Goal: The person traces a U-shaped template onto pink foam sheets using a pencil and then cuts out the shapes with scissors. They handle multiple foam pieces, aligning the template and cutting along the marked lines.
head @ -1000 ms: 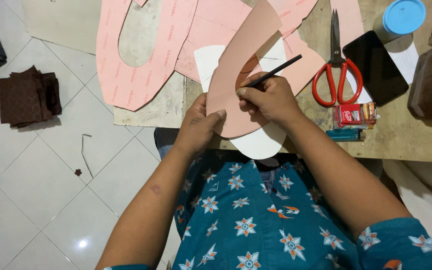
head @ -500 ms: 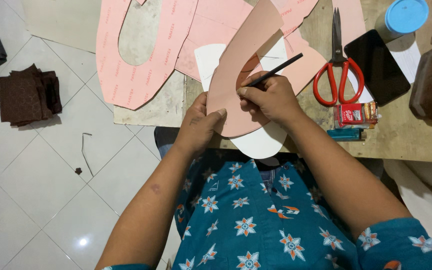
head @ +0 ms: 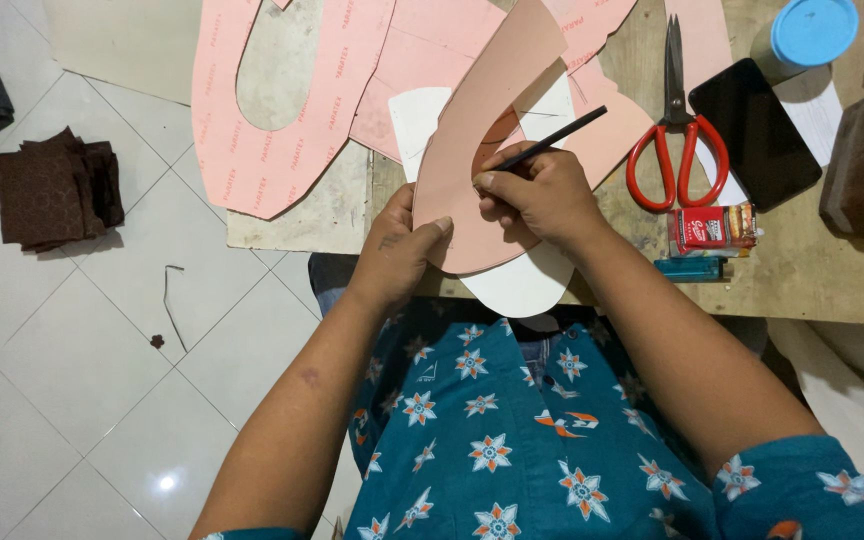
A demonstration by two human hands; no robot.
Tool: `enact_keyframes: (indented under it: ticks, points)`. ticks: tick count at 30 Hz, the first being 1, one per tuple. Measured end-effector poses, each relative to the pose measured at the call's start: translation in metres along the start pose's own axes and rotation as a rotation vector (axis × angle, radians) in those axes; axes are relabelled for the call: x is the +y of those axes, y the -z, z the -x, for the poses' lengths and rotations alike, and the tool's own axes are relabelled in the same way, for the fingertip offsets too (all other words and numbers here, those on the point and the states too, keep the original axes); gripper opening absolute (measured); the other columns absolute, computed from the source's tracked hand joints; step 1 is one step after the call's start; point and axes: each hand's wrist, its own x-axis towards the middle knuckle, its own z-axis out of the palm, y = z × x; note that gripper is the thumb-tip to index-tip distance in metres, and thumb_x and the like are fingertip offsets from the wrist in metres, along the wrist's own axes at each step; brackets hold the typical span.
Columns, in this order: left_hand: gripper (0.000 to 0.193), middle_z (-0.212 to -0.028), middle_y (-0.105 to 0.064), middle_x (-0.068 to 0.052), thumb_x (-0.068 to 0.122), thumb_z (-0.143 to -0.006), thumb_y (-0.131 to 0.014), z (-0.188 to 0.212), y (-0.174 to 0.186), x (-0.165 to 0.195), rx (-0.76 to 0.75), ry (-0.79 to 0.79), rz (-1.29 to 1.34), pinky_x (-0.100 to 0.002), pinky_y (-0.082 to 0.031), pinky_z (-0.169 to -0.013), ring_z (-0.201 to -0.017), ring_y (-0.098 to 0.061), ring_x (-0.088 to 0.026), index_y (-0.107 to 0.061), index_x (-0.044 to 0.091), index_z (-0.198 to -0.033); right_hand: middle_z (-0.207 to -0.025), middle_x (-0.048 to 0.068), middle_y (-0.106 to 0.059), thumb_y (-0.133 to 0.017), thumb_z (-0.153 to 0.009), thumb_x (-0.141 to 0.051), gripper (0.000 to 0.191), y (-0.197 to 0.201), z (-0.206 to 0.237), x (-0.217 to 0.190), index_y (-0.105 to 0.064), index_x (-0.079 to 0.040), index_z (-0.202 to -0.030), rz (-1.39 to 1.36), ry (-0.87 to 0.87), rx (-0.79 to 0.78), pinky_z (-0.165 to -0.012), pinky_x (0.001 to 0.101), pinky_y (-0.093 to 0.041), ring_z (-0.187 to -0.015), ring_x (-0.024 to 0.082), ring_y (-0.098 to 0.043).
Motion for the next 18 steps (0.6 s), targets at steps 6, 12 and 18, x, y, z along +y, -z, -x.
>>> enact_keyframes:
  ticks: [6,12,18]
  points:
    - [0.039,-0.116,-0.07,-0.011,0.005,-0.094,-0.059,-0.0006,-0.0008,0.0014,-0.002,0.002,0.0,-0.03,-0.055,-0.094,-0.103,-0.068,-0.015,-0.054,0.001,-0.133,-0.077,0.007,-0.072,-0.073,-0.091,-0.013,0.012,-0.0009,0.0021,-0.0042,-0.068,-0.004,-0.098,0.019,-0.006,0.001,-0.047,0.0247,-0.054,-0.061,0.011,-0.069]
    - [0.039,-0.115,-0.07,-0.011,0.005,-0.095,-0.059,0.0009,-0.0009,0.0008,-0.01,-0.002,0.004,-0.03,-0.055,-0.093,-0.102,-0.068,-0.015,-0.053,0.0,-0.133,-0.078,0.007,-0.072,-0.073,-0.091,-0.013,0.013,-0.0013,0.0015,-0.004,-0.067,-0.004,-0.098,0.026,-0.012,0.012,-0.047,0.025,-0.055,-0.063,0.011,-0.071]
    - [0.04,-0.114,-0.07,-0.011,0.006,-0.094,-0.059,0.0007,0.0,0.002,-0.002,0.005,-0.022,-0.029,-0.056,-0.092,-0.1,-0.068,-0.015,-0.053,0.0,-0.134,-0.079,0.007,-0.072,-0.073,-0.09,-0.013,0.013,-0.0011,0.001,-0.0021,-0.067,-0.004,-0.098,0.006,-0.032,0.024,-0.047,0.0257,-0.055,-0.063,0.01,-0.071]
